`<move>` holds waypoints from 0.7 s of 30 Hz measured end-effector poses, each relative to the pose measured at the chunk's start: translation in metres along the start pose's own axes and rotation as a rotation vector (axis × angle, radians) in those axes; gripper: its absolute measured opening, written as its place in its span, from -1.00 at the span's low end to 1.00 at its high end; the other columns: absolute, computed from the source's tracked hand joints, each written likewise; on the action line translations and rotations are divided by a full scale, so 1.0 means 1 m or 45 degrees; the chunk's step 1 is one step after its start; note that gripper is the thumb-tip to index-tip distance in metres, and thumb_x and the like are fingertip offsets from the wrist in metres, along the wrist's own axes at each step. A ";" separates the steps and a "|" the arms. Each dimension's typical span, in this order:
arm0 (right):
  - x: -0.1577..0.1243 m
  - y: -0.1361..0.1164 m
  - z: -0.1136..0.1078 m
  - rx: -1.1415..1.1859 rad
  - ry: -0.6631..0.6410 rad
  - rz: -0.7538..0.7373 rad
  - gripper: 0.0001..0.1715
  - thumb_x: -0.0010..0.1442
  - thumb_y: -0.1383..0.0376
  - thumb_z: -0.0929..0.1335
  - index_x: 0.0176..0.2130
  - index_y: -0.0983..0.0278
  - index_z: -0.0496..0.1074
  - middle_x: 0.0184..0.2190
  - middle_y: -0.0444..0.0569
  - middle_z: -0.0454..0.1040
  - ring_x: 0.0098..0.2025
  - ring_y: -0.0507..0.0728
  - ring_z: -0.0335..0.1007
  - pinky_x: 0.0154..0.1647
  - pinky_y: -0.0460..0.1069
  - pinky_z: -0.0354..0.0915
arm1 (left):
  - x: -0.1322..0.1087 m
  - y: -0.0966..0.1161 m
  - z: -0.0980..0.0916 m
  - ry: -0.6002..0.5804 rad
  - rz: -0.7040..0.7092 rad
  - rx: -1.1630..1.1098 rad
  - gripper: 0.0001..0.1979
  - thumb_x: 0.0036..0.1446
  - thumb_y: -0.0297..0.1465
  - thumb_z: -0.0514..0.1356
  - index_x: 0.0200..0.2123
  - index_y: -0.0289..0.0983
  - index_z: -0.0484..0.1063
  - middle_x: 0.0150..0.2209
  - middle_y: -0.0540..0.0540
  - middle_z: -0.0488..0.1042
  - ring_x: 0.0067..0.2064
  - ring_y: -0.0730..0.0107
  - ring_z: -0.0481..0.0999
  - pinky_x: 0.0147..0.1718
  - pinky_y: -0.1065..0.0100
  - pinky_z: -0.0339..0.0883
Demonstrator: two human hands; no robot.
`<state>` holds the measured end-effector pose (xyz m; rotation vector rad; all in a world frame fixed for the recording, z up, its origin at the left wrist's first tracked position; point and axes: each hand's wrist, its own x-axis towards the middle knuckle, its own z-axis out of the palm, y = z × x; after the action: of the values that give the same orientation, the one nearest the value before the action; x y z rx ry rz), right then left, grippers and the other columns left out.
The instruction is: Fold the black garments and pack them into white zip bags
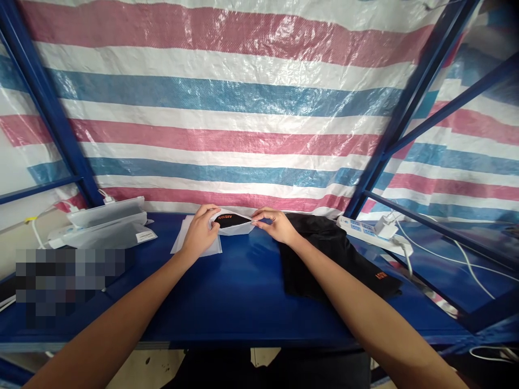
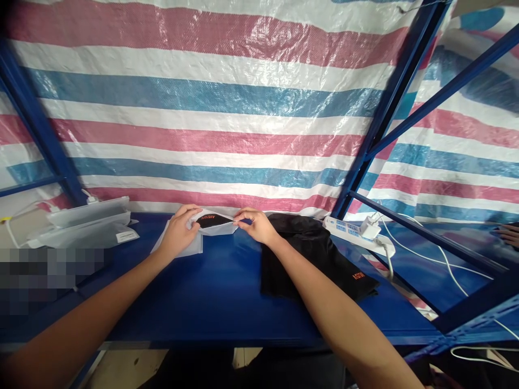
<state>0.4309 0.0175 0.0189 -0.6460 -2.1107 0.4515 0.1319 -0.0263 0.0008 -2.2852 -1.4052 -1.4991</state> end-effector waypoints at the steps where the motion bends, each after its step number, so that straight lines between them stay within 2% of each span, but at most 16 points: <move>1: 0.000 0.002 -0.002 -0.002 -0.003 0.005 -0.79 0.36 0.09 0.52 -0.13 0.15 0.71 -0.05 0.03 0.69 -0.02 0.23 0.66 0.09 0.14 0.48 | 0.000 0.000 0.000 0.001 -0.005 -0.001 -0.57 0.23 -0.55 0.14 0.11 -0.21 0.59 0.16 -0.15 0.54 0.12 0.09 0.62 0.17 0.12 0.54; 5: -0.001 0.002 -0.005 -0.051 0.004 -0.022 -0.76 0.36 0.10 0.52 -0.07 0.17 0.69 -0.01 0.05 0.66 0.00 0.23 0.64 0.09 0.15 0.51 | -0.002 -0.001 0.001 -0.034 0.037 -0.001 -0.55 0.23 -0.51 0.19 0.17 -0.20 0.55 0.20 -0.19 0.48 0.20 0.05 0.57 0.22 0.09 0.52; 8: -0.003 -0.009 -0.001 -0.149 0.048 -0.104 -0.74 0.41 0.12 0.48 0.02 0.16 0.67 0.12 0.10 0.58 0.17 0.28 0.56 0.19 0.22 0.51 | -0.005 0.002 0.002 -0.076 0.089 -0.010 -0.49 0.24 -0.50 0.20 0.25 -0.20 0.47 0.26 -0.22 0.41 0.29 0.02 0.51 0.32 0.04 0.44; 11: -0.004 -0.025 0.009 -0.305 -0.021 -0.214 -0.75 0.48 0.18 0.41 0.05 0.14 0.67 0.29 0.12 0.47 0.36 0.33 0.41 0.34 0.29 0.42 | -0.008 0.010 0.004 -0.083 0.176 -0.018 -0.43 0.24 -0.54 0.19 0.31 -0.18 0.41 0.28 -0.24 0.37 0.32 0.03 0.47 0.34 0.02 0.41; 13: -0.005 -0.036 0.019 -0.478 -0.077 -0.233 -0.65 0.48 0.18 0.42 0.19 0.12 0.61 0.38 0.12 0.38 0.41 0.36 0.32 0.42 0.33 0.34 | -0.009 0.018 0.005 -0.074 0.256 -0.023 -0.39 0.26 -0.56 0.19 0.36 -0.16 0.36 0.28 -0.24 0.36 0.34 0.02 0.46 0.36 -0.01 0.40; 15: -0.006 -0.044 0.029 -0.655 -0.098 -0.175 -0.41 0.38 0.11 0.51 0.32 0.15 0.50 0.46 0.15 0.28 0.45 0.42 0.24 0.46 0.38 0.29 | -0.011 0.026 0.006 -0.090 0.348 -0.038 -0.36 0.30 -0.58 0.17 0.41 -0.11 0.32 0.28 -0.24 0.37 0.34 0.03 0.45 0.34 -0.02 0.43; 17: -0.008 -0.047 0.038 -0.785 -0.103 -0.053 -0.21 0.23 0.08 0.60 0.34 0.20 0.46 0.53 0.19 0.17 0.47 0.49 0.19 0.43 0.40 0.32 | -0.013 0.034 0.007 -0.133 0.440 -0.068 -0.35 0.35 -0.59 0.13 0.44 -0.05 0.29 0.28 -0.21 0.40 0.33 0.06 0.47 0.32 -0.01 0.46; 19: -0.009 -0.045 0.044 -0.877 -0.114 0.097 -0.25 0.17 0.16 0.63 0.27 0.23 0.49 0.52 0.20 0.17 0.42 0.49 0.28 0.33 0.37 0.43 | -0.014 0.040 0.006 -0.172 0.523 -0.131 -0.37 0.41 -0.56 0.12 0.46 -0.01 0.27 0.29 -0.19 0.41 0.33 0.09 0.48 0.31 0.01 0.47; 21: -0.010 -0.039 0.046 -0.927 -0.125 0.203 -0.43 0.21 0.28 0.58 0.18 0.23 0.53 0.43 0.18 0.33 0.30 0.44 0.42 0.22 0.31 0.50 | -0.014 0.043 0.005 -0.183 0.531 -0.196 -0.41 0.45 -0.48 0.16 0.46 0.00 0.26 0.33 -0.18 0.40 0.36 0.09 0.46 0.34 0.02 0.45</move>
<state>0.3873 -0.0234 0.0071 -1.2256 -2.3145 -0.2352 0.1640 -0.0581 0.0045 -2.6110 -0.7825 -1.3727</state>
